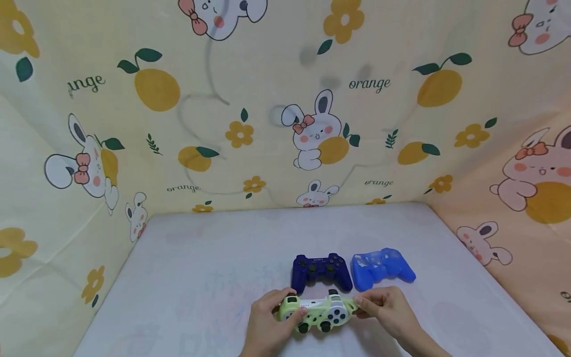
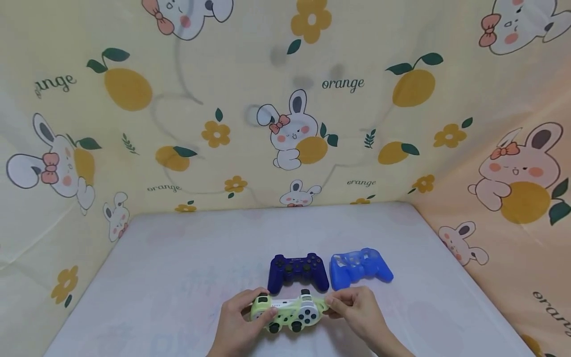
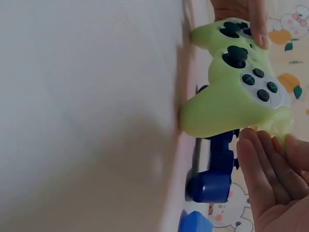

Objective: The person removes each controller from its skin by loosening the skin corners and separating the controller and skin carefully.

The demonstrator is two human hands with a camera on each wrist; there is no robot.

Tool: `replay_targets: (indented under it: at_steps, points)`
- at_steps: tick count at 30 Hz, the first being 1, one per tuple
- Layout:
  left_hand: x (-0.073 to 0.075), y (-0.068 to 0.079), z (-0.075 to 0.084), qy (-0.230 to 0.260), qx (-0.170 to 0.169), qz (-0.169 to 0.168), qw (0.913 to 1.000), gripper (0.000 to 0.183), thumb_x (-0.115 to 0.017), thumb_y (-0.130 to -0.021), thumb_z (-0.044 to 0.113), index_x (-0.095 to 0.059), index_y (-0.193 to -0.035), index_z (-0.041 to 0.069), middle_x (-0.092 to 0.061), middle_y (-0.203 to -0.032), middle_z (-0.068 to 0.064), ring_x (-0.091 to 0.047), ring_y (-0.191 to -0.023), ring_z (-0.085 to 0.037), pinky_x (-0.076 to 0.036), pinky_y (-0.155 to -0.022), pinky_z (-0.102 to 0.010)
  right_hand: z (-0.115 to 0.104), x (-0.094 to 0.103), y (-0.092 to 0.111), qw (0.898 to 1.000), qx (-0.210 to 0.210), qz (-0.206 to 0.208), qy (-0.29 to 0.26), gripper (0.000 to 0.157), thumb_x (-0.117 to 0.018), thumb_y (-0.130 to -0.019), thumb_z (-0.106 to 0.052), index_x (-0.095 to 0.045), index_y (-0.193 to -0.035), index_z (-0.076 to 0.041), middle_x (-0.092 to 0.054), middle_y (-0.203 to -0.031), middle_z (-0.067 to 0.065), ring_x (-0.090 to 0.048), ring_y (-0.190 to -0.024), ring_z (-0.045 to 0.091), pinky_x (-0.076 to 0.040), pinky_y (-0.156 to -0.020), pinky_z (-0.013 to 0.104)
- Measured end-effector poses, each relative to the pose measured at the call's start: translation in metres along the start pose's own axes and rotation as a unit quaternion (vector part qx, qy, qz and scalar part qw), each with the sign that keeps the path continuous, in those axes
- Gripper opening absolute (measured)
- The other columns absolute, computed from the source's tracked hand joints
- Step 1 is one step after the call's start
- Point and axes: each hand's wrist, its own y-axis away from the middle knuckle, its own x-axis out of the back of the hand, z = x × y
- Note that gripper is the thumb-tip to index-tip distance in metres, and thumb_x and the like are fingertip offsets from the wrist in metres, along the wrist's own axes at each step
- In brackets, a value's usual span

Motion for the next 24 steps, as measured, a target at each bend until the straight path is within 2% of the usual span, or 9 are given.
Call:
replay_targets:
  at_steps: [5,10,15,17,21,24]
  points:
    - [0.002,0.000,0.000,0.005,0.030,-0.012,0.9995,0.035,-0.083,-0.080,0.037,-0.074,-0.106,0.016,-0.067,-0.091,0.009,-0.059,-0.074,-0.007,-0.052,-0.063,-0.025,0.003,0.002,0.000,1.000,-0.005,-0.017,-0.024,0.022,-0.064,-0.095,-0.004,-0.068,-0.099,0.017,-0.071,-0.085,0.020,-0.071,-0.075,0.029,-0.058,-0.071,0.035]
    - [0.002,0.000,0.000,0.014,0.047,-0.014,0.9987,0.037,-0.084,-0.079,0.036,-0.074,-0.107,0.015,-0.067,-0.091,0.009,-0.059,-0.075,-0.009,-0.053,-0.065,-0.026,0.003,0.003,0.001,0.999,0.005,-0.030,-0.031,0.023,-0.064,-0.095,-0.004,-0.067,-0.100,0.018,-0.071,-0.086,0.020,-0.071,-0.077,0.030,-0.057,-0.072,0.037]
    - [0.002,-0.003,0.001,0.008,0.055,-0.016,0.9983,0.040,-0.083,-0.079,0.037,-0.074,-0.109,0.012,-0.068,-0.095,0.007,-0.060,-0.078,-0.009,-0.052,-0.066,-0.026,0.006,0.004,0.004,1.000,0.022,-0.014,-0.013,0.023,-0.067,-0.093,-0.006,-0.068,-0.100,0.017,-0.072,-0.087,0.019,-0.071,-0.077,0.030,-0.057,-0.072,0.037]
    - [0.001,-0.004,0.001,0.010,0.056,-0.020,0.9982,0.042,-0.082,-0.080,0.038,-0.074,-0.110,0.009,-0.069,-0.098,0.006,-0.060,-0.080,-0.009,-0.053,-0.067,-0.026,0.010,0.008,0.007,1.000,0.011,-0.009,-0.013,0.023,-0.067,-0.093,-0.006,-0.068,-0.100,0.016,-0.072,-0.087,0.018,-0.071,-0.077,0.027,-0.057,-0.072,0.036]
    - [0.002,-0.005,-0.001,0.027,0.057,-0.022,0.9978,0.041,-0.082,-0.080,0.036,-0.074,-0.109,0.008,-0.069,-0.097,0.005,-0.061,-0.080,-0.010,-0.054,-0.066,-0.026,0.017,0.012,0.010,0.999,-0.022,-0.025,-0.028,0.024,-0.066,-0.094,-0.006,-0.068,-0.101,0.017,-0.072,-0.089,0.020,-0.071,-0.079,0.025,-0.057,-0.073,0.036]
    - [0.001,-0.006,-0.003,0.035,0.046,-0.022,0.9981,0.039,-0.082,-0.081,0.035,-0.074,-0.109,0.009,-0.069,-0.096,0.005,-0.061,-0.081,-0.011,-0.054,-0.065,-0.027,0.017,0.014,0.008,0.999,-0.024,-0.029,-0.031,0.025,-0.067,-0.093,-0.008,-0.068,-0.102,0.016,-0.071,-0.090,0.021,-0.071,-0.080,0.026,-0.057,-0.073,0.037]
